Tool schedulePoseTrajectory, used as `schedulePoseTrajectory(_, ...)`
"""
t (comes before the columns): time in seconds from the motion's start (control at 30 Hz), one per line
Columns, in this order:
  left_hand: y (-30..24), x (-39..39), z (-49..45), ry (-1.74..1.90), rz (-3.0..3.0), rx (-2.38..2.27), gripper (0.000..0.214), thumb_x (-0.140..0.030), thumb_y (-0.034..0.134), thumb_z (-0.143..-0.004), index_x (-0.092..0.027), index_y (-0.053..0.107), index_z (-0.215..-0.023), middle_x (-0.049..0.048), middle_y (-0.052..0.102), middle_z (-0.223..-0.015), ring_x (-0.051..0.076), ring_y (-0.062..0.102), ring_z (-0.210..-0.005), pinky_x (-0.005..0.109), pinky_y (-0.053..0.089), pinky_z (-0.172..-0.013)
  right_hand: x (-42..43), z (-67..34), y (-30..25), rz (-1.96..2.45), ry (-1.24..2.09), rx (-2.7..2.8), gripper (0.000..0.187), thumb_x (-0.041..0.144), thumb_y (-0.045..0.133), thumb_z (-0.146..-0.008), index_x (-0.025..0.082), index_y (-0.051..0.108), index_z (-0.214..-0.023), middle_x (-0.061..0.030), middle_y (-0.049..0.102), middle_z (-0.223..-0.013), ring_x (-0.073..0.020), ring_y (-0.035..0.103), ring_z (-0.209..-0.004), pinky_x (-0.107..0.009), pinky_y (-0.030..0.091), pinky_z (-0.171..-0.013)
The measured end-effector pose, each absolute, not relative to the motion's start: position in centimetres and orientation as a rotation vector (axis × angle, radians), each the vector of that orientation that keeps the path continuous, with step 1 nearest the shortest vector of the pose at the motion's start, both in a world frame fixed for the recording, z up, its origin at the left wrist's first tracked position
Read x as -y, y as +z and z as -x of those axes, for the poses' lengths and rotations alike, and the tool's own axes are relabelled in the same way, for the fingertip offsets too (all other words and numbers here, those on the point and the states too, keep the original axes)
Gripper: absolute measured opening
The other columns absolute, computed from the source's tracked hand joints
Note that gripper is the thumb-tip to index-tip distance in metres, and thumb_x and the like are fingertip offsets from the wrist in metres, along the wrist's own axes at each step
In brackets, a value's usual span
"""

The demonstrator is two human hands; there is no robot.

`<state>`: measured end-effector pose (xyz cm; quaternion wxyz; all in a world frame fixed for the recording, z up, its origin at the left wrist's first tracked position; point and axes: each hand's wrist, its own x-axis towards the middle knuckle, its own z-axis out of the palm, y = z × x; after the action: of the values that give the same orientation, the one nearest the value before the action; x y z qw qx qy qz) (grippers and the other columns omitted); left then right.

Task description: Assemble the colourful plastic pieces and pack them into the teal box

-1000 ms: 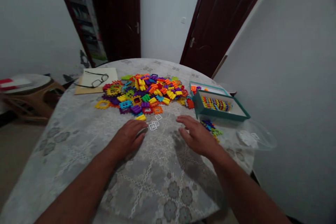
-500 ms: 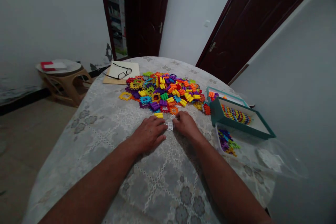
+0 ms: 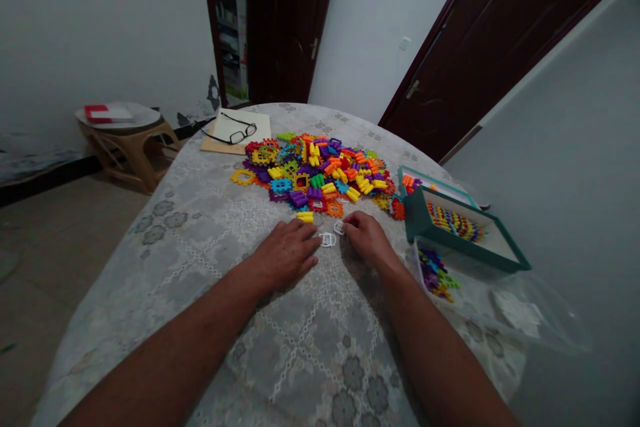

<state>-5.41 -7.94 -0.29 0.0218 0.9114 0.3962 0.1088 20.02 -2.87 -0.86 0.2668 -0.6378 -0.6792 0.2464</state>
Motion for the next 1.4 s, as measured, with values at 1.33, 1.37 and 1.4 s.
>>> schedulePoseTrajectory(1.33, -0.7, 8.2, 5.3, 0.439, -2.785, -1.215, 0.035, -0.036, 0.064, -0.102, -0.024, 0.065, -0.135, 0.0104, 0.066, -0.144, 0.033, 0.055, -0.132, 0.047, 0.044, -0.101, 3.6, -19.4, -0.5, 1.614, 1.328, 1.327, 0.020, 0.034, 0.074, -0.078, 0.020, 0.065, -0.088, 0.0032, 0.062, -0.060, -0.0112, 0.057, -0.048, -0.020, 0.049, -0.046)
schedulePoseTrajectory(1.37, -0.7, 8.2, 5.3, 0.445, -2.777, -1.215, 0.035, -0.036, 0.064, -0.102, -0.024, 0.065, -0.135, 0.0105, 0.066, -0.143, 0.033, 0.055, -0.132, 0.047, 0.044, -0.102, 3.6, -19.2, -0.4, 1.600, 1.354, 1.306, 0.020, 0.034, 0.075, -0.078, 0.020, 0.066, -0.088, 0.0028, 0.063, -0.060, -0.0112, 0.057, -0.048, -0.020, 0.050, -0.047)
schedulePoseTrajectory(1.4, -0.7, 8.2, 5.3, 0.449, -2.771, -1.216, 0.035, -0.036, 0.065, -0.102, -0.024, 0.065, -0.135, 0.0106, 0.066, -0.143, 0.033, 0.055, -0.132, 0.047, 0.044, -0.102, 3.7, -19.1, -0.3, 1.592, 1.368, 1.293, 0.021, 0.034, 0.076, -0.078, 0.019, 0.066, -0.088, 0.0021, 0.064, -0.061, -0.0115, 0.058, -0.050, -0.021, 0.052, -0.048)
